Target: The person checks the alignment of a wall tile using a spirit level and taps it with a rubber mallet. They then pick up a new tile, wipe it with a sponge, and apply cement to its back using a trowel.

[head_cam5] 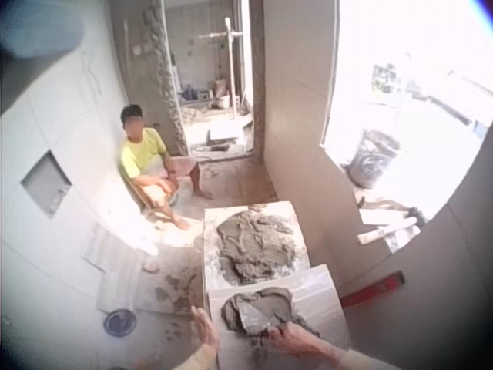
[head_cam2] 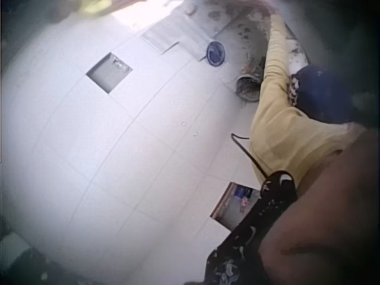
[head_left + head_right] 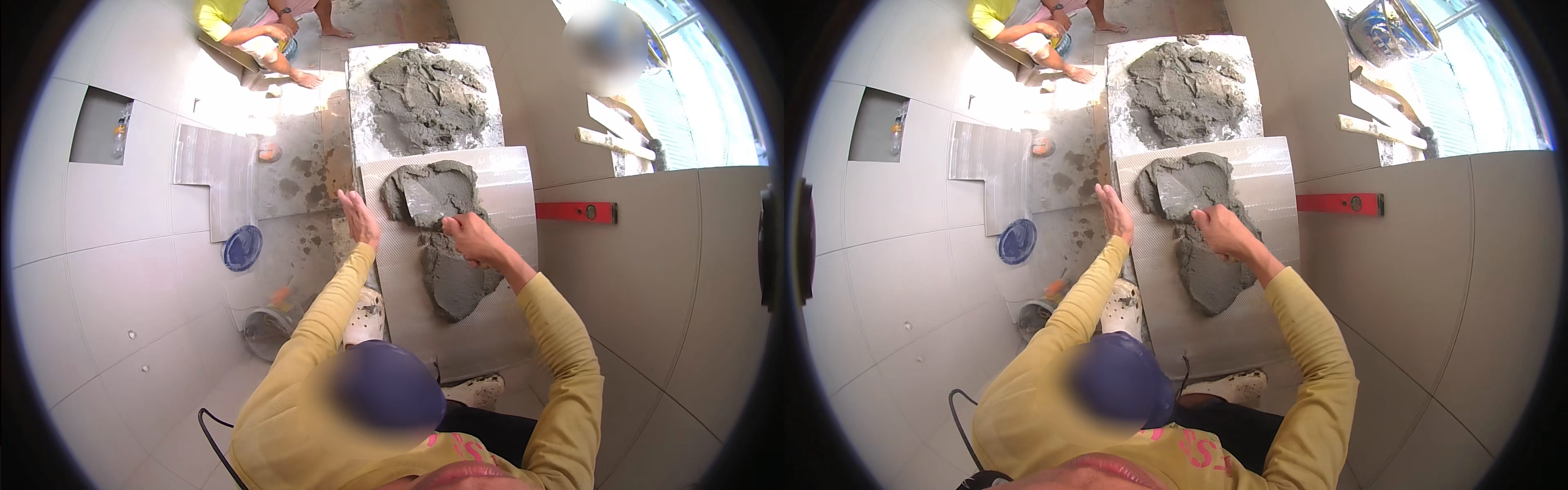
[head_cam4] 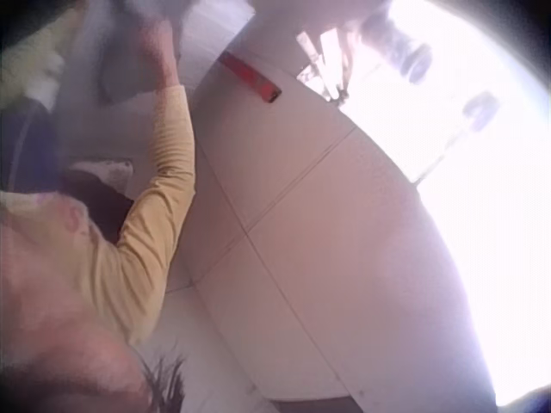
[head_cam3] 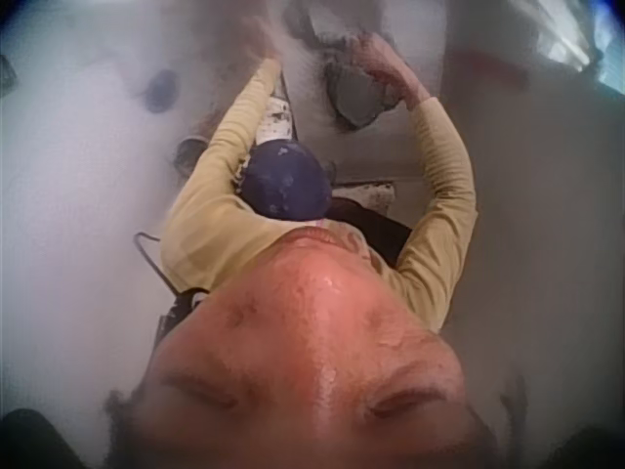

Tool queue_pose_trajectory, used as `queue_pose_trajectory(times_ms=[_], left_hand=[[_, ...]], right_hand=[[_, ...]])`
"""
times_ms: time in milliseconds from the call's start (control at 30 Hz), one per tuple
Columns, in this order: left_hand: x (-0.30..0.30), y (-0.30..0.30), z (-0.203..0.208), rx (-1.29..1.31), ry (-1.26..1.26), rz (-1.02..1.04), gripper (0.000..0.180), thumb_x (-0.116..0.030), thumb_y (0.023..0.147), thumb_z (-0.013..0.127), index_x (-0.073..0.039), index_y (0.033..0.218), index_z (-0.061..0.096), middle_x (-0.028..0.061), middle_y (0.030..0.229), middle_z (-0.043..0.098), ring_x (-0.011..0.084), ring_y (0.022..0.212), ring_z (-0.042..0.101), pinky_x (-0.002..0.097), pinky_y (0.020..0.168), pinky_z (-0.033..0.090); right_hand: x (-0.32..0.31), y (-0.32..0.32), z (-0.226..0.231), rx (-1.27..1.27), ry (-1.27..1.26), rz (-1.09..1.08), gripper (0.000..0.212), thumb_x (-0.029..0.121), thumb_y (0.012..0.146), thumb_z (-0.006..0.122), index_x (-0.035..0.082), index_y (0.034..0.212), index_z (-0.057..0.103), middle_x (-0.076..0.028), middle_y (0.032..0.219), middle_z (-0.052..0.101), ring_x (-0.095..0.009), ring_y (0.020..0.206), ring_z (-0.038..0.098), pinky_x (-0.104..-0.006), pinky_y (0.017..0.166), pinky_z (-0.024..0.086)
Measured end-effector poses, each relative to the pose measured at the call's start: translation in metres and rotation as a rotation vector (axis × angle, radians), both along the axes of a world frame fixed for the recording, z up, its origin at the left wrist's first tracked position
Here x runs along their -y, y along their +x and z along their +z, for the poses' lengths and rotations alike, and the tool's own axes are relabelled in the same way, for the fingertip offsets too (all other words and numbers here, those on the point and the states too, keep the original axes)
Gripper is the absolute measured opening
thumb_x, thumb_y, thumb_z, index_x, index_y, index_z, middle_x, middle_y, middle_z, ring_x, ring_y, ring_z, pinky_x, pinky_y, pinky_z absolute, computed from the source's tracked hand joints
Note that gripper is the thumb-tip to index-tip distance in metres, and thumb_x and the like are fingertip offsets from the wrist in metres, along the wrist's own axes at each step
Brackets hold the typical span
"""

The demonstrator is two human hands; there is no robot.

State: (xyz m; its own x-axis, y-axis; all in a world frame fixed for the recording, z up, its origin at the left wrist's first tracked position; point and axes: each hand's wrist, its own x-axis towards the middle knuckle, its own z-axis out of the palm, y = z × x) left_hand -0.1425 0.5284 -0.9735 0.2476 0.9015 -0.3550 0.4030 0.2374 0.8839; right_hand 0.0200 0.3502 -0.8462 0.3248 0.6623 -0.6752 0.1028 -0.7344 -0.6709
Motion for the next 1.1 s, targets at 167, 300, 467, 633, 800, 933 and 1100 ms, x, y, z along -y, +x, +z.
queue_pose_trajectory(times_ms=[167,300,467,633,800,933,1100], left_hand=[[0.003,0.004,0.002,0.033,-0.012,0.017,0.087,-0.066,0.105,0.023,-0.003,0.163,0.009,0.0204,0.169,0.013,0.0341,0.156,0.019,0.041,0.126,0.015],[0.001,0.002,-0.003,0.029,-0.012,0.018,0.087,-0.066,0.105,0.023,-0.003,0.163,0.008,0.0207,0.169,0.016,0.0343,0.155,0.02,0.0409,0.125,0.016],[-0.003,-0.006,-0.017,0.072,-0.013,0.05,0.087,-0.066,0.104,0.022,-0.004,0.163,0.007,0.0212,0.168,0.018,0.0345,0.155,0.021,0.0409,0.125,0.016],[0.003,0.004,-0.008,0.042,0.004,0.027,0.085,-0.065,0.105,0.02,-0.004,0.163,0.007,0.0207,0.167,0.023,0.0345,0.153,0.027,0.041,0.124,0.02],[0.002,-0.001,-0.013,0.058,0.007,0.045,0.085,-0.065,0.105,0.019,-0.003,0.163,0.007,0.0214,0.166,0.023,0.0342,0.153,0.027,0.04,0.124,0.021],[0.0,0.001,-0.01,0.049,0.002,0.039,0.086,-0.066,0.105,0.02,-0.004,0.163,0.006,0.0222,0.168,0.019,0.0339,0.154,0.025,0.0402,0.124,0.019],[-0.003,-0.008,-0.012,0.056,-0.004,0.04,0.088,-0.066,0.105,0.021,-0.003,0.163,0.006,0.0227,0.168,0.016,0.0338,0.155,0.023,0.0406,0.125,0.018]], right_hand=[[-0.007,-0.035,0.01,0.044,0.015,-0.117,0.052,0.037,0.107,0.045,-0.01,0.093,0.063,-0.024,0.069,0.063,-0.034,0.051,0.063,-0.0458,0.051,0.05],[0.008,-0.015,-0.011,0.344,0.153,0.245,0.046,0.034,0.106,0.047,-0.007,0.093,0.065,-0.033,0.088,0.069,-0.052,0.082,0.066,-0.0568,0.077,0.052],[0.017,-0.009,0.042,0.726,-0.033,0.611,0.034,0.035,0.105,0.051,0.002,0.105,0.059,-0.022,0.079,0.07,-0.041,0.068,0.07,-0.0503,0.065,0.057],[0.009,0.01,0.005,0.988,0.129,0.702,0.034,0.039,0.104,0.052,0.005,0.107,0.055,-0.016,0.072,0.069,-0.037,0.062,0.07,-0.0459,0.057,0.056],[-0.03,0.001,-0.001,0.854,0.106,0.572,0.033,0.035,0.104,0.052,0.002,0.103,0.059,-0.021,0.076,0.07,-0.04,0.067,0.07,-0.0475,0.062,0.058],[-0.027,0.002,-0.013,0.581,0.086,0.401,0.037,0.033,0.104,0.052,-0.001,0.099,0.066,-0.028,0.083,0.07,-0.045,0.08,0.07,-0.0524,0.072,0.057],[-0.02,0.019,0.015,0.59,0.014,0.381,0.04,0.035,0.103,0.052,-0.002,0.1,0.068,-0.029,0.086,0.07,-0.048,0.087,0.068,-0.0551,0.078,0.055]])
